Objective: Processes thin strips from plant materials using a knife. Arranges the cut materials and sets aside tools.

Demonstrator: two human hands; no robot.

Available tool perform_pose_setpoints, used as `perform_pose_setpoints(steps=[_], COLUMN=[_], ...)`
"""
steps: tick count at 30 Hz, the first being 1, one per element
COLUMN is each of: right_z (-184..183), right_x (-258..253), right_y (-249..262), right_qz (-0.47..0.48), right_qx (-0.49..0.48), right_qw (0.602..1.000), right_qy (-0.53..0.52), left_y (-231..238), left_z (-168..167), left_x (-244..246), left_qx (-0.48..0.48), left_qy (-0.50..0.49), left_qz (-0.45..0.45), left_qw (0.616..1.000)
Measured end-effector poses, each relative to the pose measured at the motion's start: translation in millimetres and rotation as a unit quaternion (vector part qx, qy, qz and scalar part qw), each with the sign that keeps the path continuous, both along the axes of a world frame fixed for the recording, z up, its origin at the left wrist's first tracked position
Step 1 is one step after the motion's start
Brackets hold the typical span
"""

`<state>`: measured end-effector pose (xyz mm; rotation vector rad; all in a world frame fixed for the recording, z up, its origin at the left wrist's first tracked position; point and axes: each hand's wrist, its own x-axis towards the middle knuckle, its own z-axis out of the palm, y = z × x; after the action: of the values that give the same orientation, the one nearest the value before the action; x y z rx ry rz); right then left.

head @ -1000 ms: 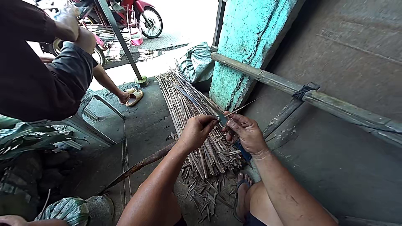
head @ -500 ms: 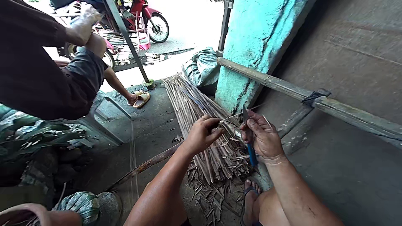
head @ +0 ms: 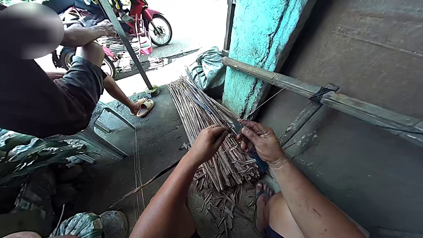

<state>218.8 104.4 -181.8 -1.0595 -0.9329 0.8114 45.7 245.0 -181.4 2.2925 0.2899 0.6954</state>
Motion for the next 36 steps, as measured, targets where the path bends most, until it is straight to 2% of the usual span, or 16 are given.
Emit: perform_pose_setpoints(steps=[4,10,16,24,26,29,32,36], right_z=[3,15,6,13,11,4,-1,-1], right_x=[9,38,9,33,28,9,-8,-2], right_y=[-1,-9,-2,-2,-2,1,7,5], right_qz=[-0.033,-0.131,0.004,-0.066,-0.044,0.054,0.132,0.093], right_qx=[0.012,0.068,0.018,0.059,0.033,-0.024,-0.025,-0.017], right_qw=[0.999,0.987,0.999,0.994,0.997,0.998,0.991,0.993], right_qy=[0.005,0.055,0.035,0.063,0.057,0.017,-0.002,-0.074], left_y=[0,3,-5,10,11,10,8,9], left_z=[-1,-4,-2,2,3,7,11,15], left_x=[2,1,8,-5,-6,-7,-7,-11], left_qx=[0.011,0.014,0.001,-0.210,-0.232,-0.252,-0.263,-0.285], left_qy=[0.003,0.015,0.000,0.060,0.053,0.029,0.012,0.036], left_qz=[0.016,0.033,0.036,-0.057,-0.065,-0.088,-0.115,-0.137], left_qw=[1.000,0.999,0.999,0.974,0.969,0.963,0.958,0.948])
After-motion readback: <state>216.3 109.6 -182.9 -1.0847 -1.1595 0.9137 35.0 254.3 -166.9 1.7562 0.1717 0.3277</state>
